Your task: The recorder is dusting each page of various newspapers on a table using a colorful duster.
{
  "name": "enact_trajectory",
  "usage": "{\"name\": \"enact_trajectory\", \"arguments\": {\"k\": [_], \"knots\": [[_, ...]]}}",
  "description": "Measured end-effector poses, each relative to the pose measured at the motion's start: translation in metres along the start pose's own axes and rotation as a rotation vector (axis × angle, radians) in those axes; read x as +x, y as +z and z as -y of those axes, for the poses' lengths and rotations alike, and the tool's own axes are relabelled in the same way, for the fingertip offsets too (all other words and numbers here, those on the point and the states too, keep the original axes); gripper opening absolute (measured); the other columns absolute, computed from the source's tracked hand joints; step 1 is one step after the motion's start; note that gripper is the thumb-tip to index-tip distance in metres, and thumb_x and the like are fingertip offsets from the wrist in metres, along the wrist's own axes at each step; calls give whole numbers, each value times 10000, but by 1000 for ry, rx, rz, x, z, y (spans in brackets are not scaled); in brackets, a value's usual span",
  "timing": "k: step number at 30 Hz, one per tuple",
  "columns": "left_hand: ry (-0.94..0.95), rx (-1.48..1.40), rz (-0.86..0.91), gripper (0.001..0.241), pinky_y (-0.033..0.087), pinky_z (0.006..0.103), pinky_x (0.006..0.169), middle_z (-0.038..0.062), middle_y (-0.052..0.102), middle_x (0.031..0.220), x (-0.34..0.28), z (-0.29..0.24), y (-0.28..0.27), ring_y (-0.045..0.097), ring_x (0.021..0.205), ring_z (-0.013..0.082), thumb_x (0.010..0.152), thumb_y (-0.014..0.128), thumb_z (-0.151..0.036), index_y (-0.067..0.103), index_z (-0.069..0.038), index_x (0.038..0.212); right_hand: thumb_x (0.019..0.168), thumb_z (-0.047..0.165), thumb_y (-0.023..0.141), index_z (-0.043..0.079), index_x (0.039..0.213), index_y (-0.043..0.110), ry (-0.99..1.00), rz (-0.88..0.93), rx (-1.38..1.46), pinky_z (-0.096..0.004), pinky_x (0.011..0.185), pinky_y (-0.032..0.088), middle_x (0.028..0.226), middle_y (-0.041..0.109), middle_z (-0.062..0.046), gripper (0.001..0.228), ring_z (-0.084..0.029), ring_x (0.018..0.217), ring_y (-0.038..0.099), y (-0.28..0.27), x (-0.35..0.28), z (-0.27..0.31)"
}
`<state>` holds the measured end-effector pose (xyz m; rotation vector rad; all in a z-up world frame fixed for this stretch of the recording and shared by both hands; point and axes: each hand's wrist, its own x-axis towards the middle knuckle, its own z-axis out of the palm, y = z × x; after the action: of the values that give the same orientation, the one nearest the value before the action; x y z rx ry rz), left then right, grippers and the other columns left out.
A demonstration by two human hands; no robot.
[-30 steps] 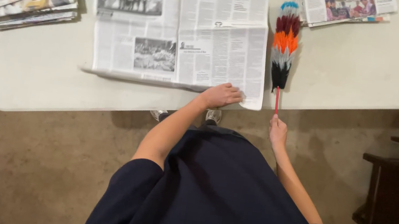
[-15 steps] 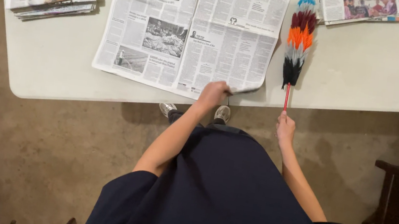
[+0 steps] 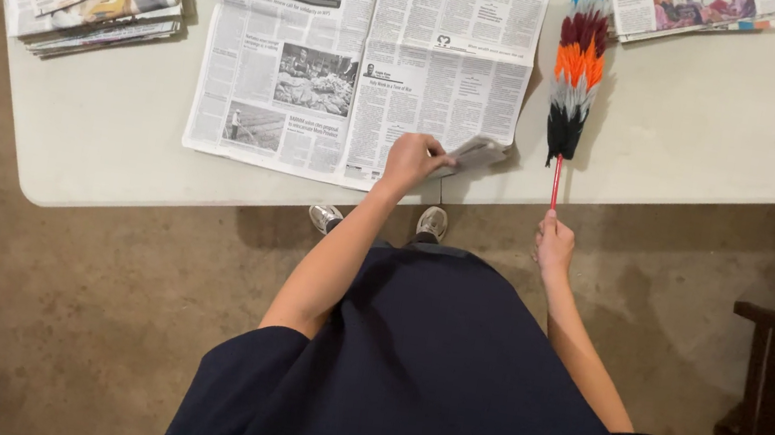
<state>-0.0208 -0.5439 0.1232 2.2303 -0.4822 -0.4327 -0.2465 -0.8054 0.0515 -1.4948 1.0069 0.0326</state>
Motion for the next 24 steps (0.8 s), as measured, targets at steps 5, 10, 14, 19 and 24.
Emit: {"name": "enact_trajectory", "arguments": {"k": [5,10,14,19,24], "knots": [[-55,-382,-61,174,516,319,642,50,783,776,12,27,13,655,646,149,790,862,-226,843,-83,889,1101,455,472,131,721,448,-44,29,111,-286,339,262,518,356,41,501,-79,370,325,5,-9,23],[-102,-396,-214,225,510,265,555,56,751,698,14,35,-8,646,589,102,731,886,-177,800,5,832,1123,445,443,103,720,441,-191,34,114,-284,355,314,516,393,28,528,-87,380,376,18,-14,46],[-176,-338,-236,439,417,285,526,108,614,622,9,26,-28,471,572,117,768,974,-197,667,112,708,1114,434,442,105,732,440,-198,65,146,-286,356,313,524,387,26,504,-87,389,356,35,-14,55],[-115,-578,-71,191,415,245,465,-5,668,634,8,13,-41,529,516,37,873,804,-186,794,0,915,1119,448,430,125,731,419,-186,49,224,-280,363,291,545,377,27,505,-84,399,357,51,-28,73],[-186,-693,-28,173,369,235,447,-18,637,632,3,12,-57,514,520,44,896,791,-193,799,-26,940,1127,465,418,128,737,391,-236,33,308,-283,363,282,543,350,34,515,-85,399,335,62,-41,83]]}}
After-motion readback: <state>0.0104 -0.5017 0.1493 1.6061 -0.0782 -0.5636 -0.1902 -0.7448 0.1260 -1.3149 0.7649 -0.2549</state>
